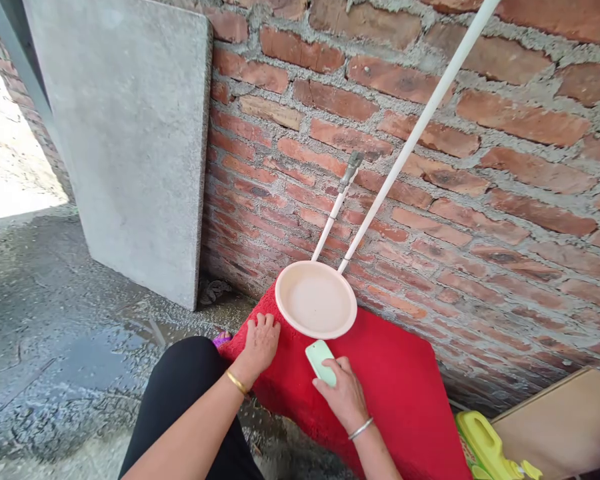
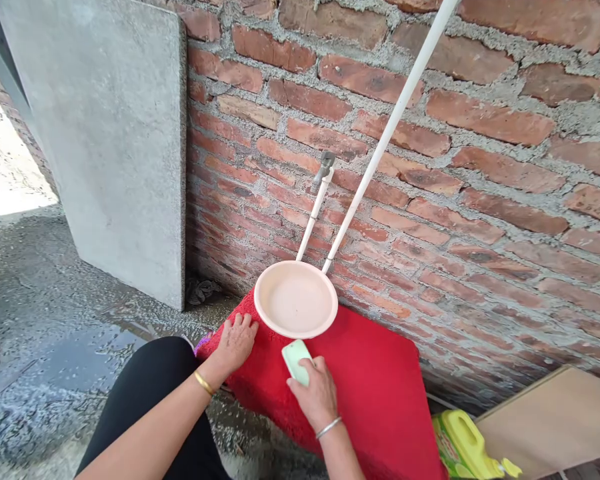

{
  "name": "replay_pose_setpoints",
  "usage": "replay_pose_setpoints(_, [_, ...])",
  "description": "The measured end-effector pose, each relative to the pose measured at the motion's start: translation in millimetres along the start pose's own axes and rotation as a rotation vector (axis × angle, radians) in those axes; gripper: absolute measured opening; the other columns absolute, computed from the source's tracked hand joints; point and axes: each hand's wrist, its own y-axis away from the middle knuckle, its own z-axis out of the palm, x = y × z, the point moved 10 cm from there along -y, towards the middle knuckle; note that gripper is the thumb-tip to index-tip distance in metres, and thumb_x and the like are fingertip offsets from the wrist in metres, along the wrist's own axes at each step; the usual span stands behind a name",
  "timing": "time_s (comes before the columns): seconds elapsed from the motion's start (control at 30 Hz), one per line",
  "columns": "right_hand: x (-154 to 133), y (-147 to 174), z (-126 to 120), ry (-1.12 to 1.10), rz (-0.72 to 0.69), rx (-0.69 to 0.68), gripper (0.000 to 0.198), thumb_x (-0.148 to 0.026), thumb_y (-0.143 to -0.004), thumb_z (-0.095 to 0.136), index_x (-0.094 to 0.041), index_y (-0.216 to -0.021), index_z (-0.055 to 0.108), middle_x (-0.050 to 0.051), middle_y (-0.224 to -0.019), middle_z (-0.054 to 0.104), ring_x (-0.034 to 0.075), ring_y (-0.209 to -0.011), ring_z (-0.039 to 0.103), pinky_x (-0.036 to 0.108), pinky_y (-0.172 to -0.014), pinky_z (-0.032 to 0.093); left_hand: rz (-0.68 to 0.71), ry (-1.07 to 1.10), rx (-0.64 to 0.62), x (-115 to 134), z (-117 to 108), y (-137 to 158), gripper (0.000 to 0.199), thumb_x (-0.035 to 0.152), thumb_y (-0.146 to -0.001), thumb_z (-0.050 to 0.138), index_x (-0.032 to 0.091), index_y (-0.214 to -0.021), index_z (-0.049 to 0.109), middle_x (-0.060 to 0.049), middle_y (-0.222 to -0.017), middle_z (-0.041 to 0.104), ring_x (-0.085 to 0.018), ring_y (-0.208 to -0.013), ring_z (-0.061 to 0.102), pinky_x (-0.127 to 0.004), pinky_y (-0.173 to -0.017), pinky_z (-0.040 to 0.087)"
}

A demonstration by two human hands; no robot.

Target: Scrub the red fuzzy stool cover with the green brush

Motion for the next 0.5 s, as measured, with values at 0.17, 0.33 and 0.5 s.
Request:
replay_pose_setpoints(0.17, [138.7,32.3,-45.6,0.048,0.406,0.061,0.037,-0.048,-0.082,0.057,-0.030,-0.114,0.066,0.003,-0.100,0.058,0.021,-0.091,0.066,0.030,-0.079,0.050,0.248,0.106,-0.013,54.3,9.0,10.5,0.030,0.010,-0.093,0.044,0.019,-0.104,0.069,-0.013,-0.115,0.064,-0.030,-0.116,0.056,-0.049,-0.102,0.041])
replay_pose_setpoints(0.33, [239.3,94.6,-91.8,0.138,0.694,0.177,0.060,-0.063,-0.085,0.042,-0.022,-0.124,0.062,0.012,-0.097,0.060,0.030,-0.088,0.065,0.043,-0.080,0.051,0.453,0.200,-0.015,90.6,16.5,18.3,0.026,0.030,-0.096,0.052,0.024,-0.117,0.066,-0.009,-0.117,0.065,-0.026,-0.113,0.059,-0.045,-0.100,0.045])
replay_pose_setpoints(0.5, [239.5,101.5,-96.3,0.063,0.648,0.291,0.063,-0.068,-0.082,0.043,-0.022,-0.119,0.064,0.013,-0.093,0.061,0.031,-0.090,0.065,0.042,-0.082,0.050,0.463,0.251,0.048,92.9,25.0,20.2,0.040,0.039,-0.096,0.052,0.023,-0.132,0.058,-0.015,-0.135,0.056,-0.030,-0.125,0.052,-0.051,-0.107,0.039])
